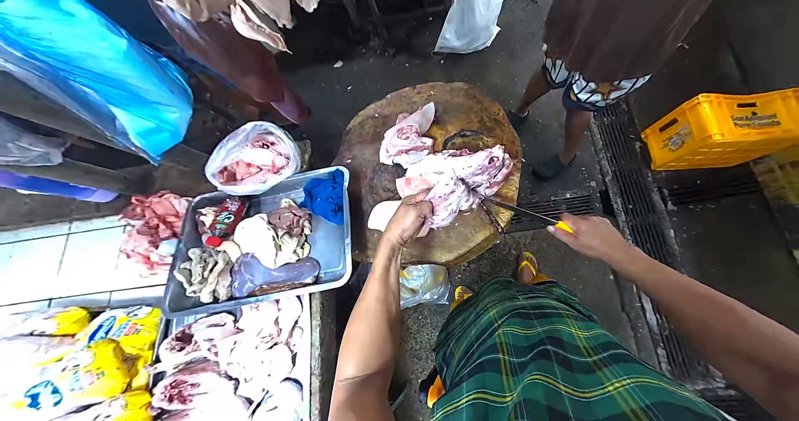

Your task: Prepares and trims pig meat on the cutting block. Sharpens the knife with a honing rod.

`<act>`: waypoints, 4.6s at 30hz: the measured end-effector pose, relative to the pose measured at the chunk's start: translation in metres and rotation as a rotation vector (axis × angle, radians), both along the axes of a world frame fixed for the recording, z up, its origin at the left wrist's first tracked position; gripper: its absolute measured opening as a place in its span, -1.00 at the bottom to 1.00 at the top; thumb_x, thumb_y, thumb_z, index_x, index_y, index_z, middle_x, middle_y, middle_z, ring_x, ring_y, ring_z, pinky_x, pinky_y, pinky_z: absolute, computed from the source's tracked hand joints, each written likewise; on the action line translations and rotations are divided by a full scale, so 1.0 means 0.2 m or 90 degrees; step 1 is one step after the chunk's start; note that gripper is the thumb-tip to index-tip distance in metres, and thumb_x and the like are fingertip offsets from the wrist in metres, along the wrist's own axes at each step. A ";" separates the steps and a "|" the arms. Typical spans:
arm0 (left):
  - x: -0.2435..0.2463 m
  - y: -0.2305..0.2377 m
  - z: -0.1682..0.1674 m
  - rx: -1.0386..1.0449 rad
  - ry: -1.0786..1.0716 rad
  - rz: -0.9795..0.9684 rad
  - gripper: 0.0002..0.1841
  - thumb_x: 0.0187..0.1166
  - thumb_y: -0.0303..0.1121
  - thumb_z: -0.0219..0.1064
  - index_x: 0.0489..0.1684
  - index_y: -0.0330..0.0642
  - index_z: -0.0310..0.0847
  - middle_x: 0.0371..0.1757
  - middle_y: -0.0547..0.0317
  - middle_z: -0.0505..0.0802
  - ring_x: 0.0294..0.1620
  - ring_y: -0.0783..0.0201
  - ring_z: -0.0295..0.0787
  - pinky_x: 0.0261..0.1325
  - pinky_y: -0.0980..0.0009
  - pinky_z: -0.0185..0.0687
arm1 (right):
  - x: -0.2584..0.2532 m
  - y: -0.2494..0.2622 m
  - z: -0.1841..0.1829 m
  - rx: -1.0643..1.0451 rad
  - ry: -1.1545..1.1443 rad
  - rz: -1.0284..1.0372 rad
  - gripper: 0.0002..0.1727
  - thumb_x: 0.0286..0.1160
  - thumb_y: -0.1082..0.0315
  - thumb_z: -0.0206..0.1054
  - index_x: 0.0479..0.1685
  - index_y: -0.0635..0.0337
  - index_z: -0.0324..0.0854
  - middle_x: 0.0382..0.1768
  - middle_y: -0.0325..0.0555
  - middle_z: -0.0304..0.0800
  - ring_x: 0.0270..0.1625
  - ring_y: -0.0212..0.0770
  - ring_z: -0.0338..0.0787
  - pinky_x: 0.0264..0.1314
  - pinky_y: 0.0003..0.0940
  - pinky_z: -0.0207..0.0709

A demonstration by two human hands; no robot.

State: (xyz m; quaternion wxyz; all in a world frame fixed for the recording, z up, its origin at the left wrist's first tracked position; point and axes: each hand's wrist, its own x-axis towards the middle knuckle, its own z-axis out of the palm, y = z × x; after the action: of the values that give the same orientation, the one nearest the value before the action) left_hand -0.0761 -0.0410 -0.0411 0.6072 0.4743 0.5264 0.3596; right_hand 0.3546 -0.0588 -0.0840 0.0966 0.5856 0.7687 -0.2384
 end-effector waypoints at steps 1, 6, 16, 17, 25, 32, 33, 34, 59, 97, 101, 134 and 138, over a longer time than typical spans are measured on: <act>0.01 -0.02 0.01 0.007 0.033 -0.004 -0.72 0.55 -0.45 0.10 -0.02 -0.17 0.75 -0.23 0.18 0.84 -0.27 0.35 0.74 -0.14 0.29 0.70 | 0.02 -0.03 0.01 0.012 0.029 0.004 -0.21 0.70 -0.41 -0.09 -0.05 0.20 0.64 -0.33 0.17 0.79 -0.14 0.27 0.85 -0.07 0.32 0.64; 0.18 -0.18 0.07 0.066 0.241 0.039 -0.71 0.66 -0.45 0.17 0.15 -0.10 0.81 0.37 0.19 0.81 0.23 0.29 0.78 0.25 0.11 0.73 | -0.29 -0.09 0.39 -0.054 0.145 -0.075 -0.28 0.73 -0.37 -0.03 0.12 0.18 0.60 -0.33 0.11 0.76 -0.18 0.17 0.82 -0.10 0.23 0.65; 0.38 -0.22 -0.23 0.349 0.357 0.151 -0.78 0.55 -0.55 0.22 -0.17 -0.22 0.84 0.44 0.06 0.73 0.49 0.20 0.63 0.49 0.14 0.63 | -0.67 0.13 0.64 -0.299 0.128 -0.153 -0.32 0.77 -0.34 -0.11 0.30 0.10 0.45 -0.41 0.02 0.66 -0.55 -0.10 0.72 -0.44 -0.17 0.69; 0.39 -0.23 -0.26 0.356 0.362 0.152 -0.79 0.55 -0.55 0.22 -0.17 -0.22 0.84 0.47 0.05 0.71 0.51 0.19 0.62 0.49 0.13 0.63 | -0.72 0.18 0.61 -0.308 0.141 -0.152 -0.32 0.77 -0.34 -0.10 0.29 0.10 0.46 -0.46 0.02 0.64 -0.61 -0.12 0.69 -0.51 -0.19 0.66; 0.39 -0.29 -0.27 0.313 0.350 0.172 -0.79 0.61 -0.54 0.20 -0.08 -0.30 0.81 0.58 0.04 0.65 0.63 0.19 0.52 0.65 0.13 0.49 | -0.56 0.22 0.50 -0.083 0.071 0.023 -0.35 0.75 -0.31 0.01 0.04 0.14 0.65 -0.25 0.11 0.81 -0.06 0.20 0.86 -0.01 0.29 0.69; 0.15 -0.35 -0.17 0.129 0.322 0.156 -0.63 0.72 -0.41 0.14 0.41 -0.09 0.70 0.58 0.21 0.68 0.53 0.26 0.63 0.59 0.06 0.55 | -0.15 0.31 0.21 0.006 -0.032 0.132 -0.39 0.72 -0.32 0.04 0.06 0.06 0.62 -0.33 0.04 0.83 -0.12 0.18 0.89 -0.03 0.26 0.71; 0.12 -0.35 -0.13 0.110 0.344 0.144 -0.59 0.71 -0.42 0.12 0.47 -0.04 0.67 0.61 0.26 0.65 0.53 0.27 0.63 0.58 0.04 0.55 | -0.10 0.32 0.18 0.022 -0.038 0.148 -0.40 0.71 -0.32 0.05 -0.01 0.05 0.64 -0.35 0.02 0.82 -0.15 0.17 0.88 -0.07 0.25 0.70; 0.10 -0.35 -0.10 0.098 0.362 0.132 -0.55 0.70 -0.43 0.11 0.52 0.03 0.64 0.64 0.33 0.63 0.52 0.28 0.64 0.55 0.03 0.57 | -0.05 0.32 0.16 0.034 -0.039 0.160 -0.41 0.71 -0.33 0.05 -0.08 0.03 0.64 -0.37 -0.01 0.81 -0.18 0.14 0.88 -0.10 0.23 0.70; 0.06 -0.42 -0.43 0.286 0.490 0.151 -0.65 0.65 -0.51 0.18 0.35 -0.24 0.69 0.49 0.05 0.74 0.53 0.11 0.66 0.62 0.04 0.52 | -0.44 0.20 0.52 0.058 -0.127 0.173 -0.48 0.73 -0.20 0.14 -0.09 0.11 0.63 -0.41 0.10 0.78 -0.21 0.26 0.87 -0.24 0.29 0.69; -0.34 0.04 0.00 -0.177 0.336 -0.142 -0.58 0.60 -0.18 0.42 0.29 -0.29 0.67 -0.02 -0.10 0.87 -0.03 0.05 0.82 0.14 -0.03 0.74 | 0.08 0.12 0.25 -0.054 0.134 -0.310 -0.26 0.65 -0.36 0.14 0.21 0.22 0.67 -0.19 0.24 0.80 -0.16 0.25 0.83 -0.03 0.41 0.64; -0.20 -0.15 -0.06 -0.274 -0.179 0.083 -0.59 0.69 0.05 0.19 0.18 -0.04 0.72 -0.09 0.14 0.91 -0.15 0.29 0.87 -0.05 0.27 0.84 | -0.09 0.36 0.30 -0.136 0.198 -0.200 -0.35 0.67 -0.27 0.23 0.25 0.18 0.67 -0.18 0.18 0.82 -0.15 0.17 0.84 0.03 0.31 0.67; 0.38 -0.01 0.08 -0.086 0.277 0.644 -0.64 0.37 -0.25 0.54 0.07 -0.19 0.72 -0.19 -0.06 0.86 -0.27 0.06 0.80 -0.21 -0.03 0.73 | -1.30 1.34 0.69 -0.398 0.287 0.162 -0.41 0.82 -0.18 0.01 0.26 0.17 0.61 -0.32 0.03 0.79 -0.55 -0.11 0.73 -0.46 -0.11 0.70; 0.28 -0.01 -0.02 -0.056 0.228 0.646 -0.69 0.47 -0.23 0.47 0.06 -0.19 0.73 -0.23 -0.04 0.85 -0.30 0.10 0.79 -0.23 0.00 0.73 | -1.66 1.37 0.72 -0.405 0.181 0.199 -0.41 0.84 -0.17 -0.01 -0.05 0.18 0.69 -0.43 -0.10 0.72 -0.55 -0.21 0.66 -0.47 -0.21 0.61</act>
State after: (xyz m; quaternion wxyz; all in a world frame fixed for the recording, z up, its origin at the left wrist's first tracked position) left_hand -0.0204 -0.0427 -0.0453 0.2770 0.1886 0.7994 0.4987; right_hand 0.0220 0.2154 0.0602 0.2009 0.3631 0.7421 -0.5263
